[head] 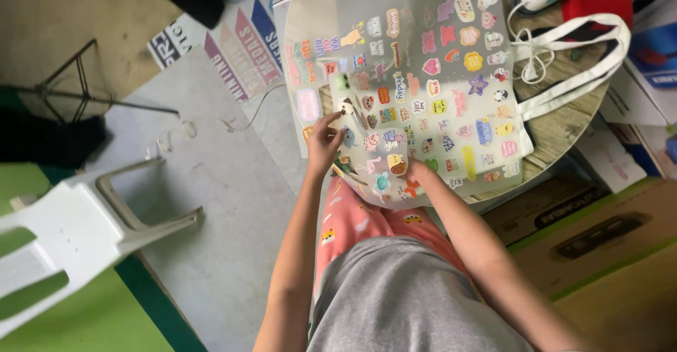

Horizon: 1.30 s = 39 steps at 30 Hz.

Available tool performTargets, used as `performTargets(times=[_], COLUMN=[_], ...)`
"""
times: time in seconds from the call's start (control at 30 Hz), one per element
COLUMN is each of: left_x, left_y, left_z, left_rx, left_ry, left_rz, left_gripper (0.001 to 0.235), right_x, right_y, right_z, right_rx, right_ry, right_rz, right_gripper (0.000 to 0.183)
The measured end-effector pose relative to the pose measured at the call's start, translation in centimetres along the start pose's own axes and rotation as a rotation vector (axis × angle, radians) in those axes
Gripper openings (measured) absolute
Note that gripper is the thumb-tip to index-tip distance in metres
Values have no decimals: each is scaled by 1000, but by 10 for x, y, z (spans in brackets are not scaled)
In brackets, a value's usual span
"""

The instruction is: Cutting individual stickers from a large printed sheet using scissors.

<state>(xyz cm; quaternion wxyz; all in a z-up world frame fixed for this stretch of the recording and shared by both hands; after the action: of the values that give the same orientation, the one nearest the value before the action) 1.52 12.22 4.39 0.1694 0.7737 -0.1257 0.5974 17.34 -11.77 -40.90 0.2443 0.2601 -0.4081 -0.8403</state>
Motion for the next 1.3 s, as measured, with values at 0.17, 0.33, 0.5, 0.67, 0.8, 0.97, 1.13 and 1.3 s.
performTargets(times=[0.17,0.33,0.5,0.67,0.8,0.97,1.13,1.3], left_x=[-10,-15,-27,-28,-26,-30,-30,-41], left_y=[-14,-10,-11,-15,-17,-16,-9,-1], left_z=[-5,-16,-27,-32,-35,-36,-36,-37], left_rx=[-117,-164,-211,-277,-307,-342,-316,-322], left_ry=[-42,-14,-2,50,83,50,5,51], left_rz=[9,-23,-21,-116,-118,-112,-82,-115], left_gripper=[41,41,50,69,71,72,74,71], right_x=[-55,-58,-63,-59,-51,-47,-34,-79], right_y=[125,153,178,190,184,179,243,230], right_z=[122,164,202,224,231,240,246,304], right_rx=[-1,-18,-42,-64,-88,-123,-153,-92], right_ry=[-64,-87,-100,-116,-119,-118,-117,-55], right_rz=[-67,-95,-122,-151,-176,-214,-256,-319], right_gripper=[22,21,20,19,18,18,18,22])
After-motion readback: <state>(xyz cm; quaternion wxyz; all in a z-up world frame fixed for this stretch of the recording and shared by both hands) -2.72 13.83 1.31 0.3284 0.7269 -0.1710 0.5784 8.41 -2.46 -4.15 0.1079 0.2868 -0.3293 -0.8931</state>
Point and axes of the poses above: each hand's wrist, its own y-axis away from the middle knuckle, its own z-axis out of the palm, x = y × z, the point moved 2 cm from there along -y, towards the middle knuckle, and after that the axes turned 8 degrees about x, right-handed, at the moved point
